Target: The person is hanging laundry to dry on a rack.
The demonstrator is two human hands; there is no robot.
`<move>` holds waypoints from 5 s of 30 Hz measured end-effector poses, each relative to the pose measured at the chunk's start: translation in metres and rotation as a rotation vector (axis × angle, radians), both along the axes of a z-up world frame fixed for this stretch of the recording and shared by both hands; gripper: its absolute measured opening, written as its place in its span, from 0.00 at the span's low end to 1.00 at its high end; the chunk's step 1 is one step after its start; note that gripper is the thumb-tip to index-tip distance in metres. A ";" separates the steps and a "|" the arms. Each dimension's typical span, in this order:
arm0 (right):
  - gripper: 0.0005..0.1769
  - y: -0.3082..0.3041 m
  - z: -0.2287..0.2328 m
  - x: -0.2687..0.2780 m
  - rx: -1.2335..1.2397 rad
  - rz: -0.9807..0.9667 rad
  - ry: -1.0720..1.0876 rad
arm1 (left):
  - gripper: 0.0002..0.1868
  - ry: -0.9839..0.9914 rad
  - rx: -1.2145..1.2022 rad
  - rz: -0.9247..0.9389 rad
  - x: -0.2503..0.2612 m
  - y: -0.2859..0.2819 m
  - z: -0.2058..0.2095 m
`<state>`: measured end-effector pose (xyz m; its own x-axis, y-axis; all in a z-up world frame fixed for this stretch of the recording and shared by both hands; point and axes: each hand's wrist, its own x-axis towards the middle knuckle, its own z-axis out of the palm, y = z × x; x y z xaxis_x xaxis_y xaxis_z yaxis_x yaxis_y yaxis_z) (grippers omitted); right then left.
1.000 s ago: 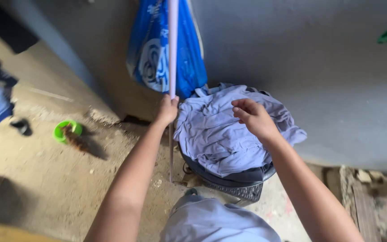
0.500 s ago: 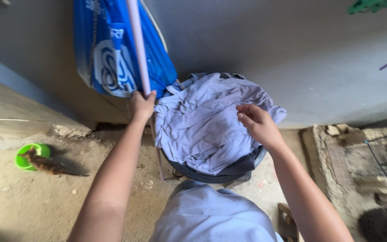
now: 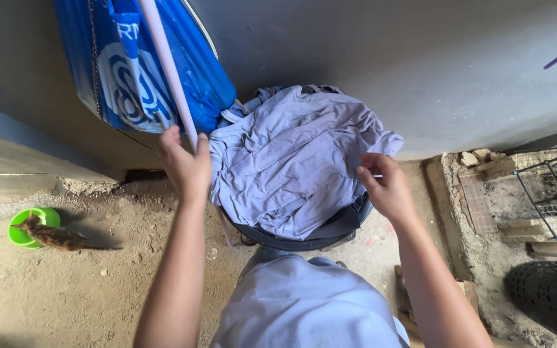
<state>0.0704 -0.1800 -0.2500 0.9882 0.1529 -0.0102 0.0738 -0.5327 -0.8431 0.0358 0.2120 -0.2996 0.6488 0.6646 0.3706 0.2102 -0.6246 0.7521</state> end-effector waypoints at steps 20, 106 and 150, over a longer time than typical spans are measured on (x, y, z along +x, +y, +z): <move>0.12 0.023 -0.007 -0.040 -0.210 0.095 -0.127 | 0.50 0.880 0.336 -0.658 -0.052 -0.096 0.063; 0.14 -0.267 -0.057 -0.168 0.787 -0.099 0.606 | 0.26 0.419 -0.824 -0.362 -0.149 -0.433 -0.010; 0.39 -0.246 -0.034 -0.171 -0.309 0.613 0.363 | 0.30 0.442 -1.433 -0.673 -0.166 -0.439 -0.018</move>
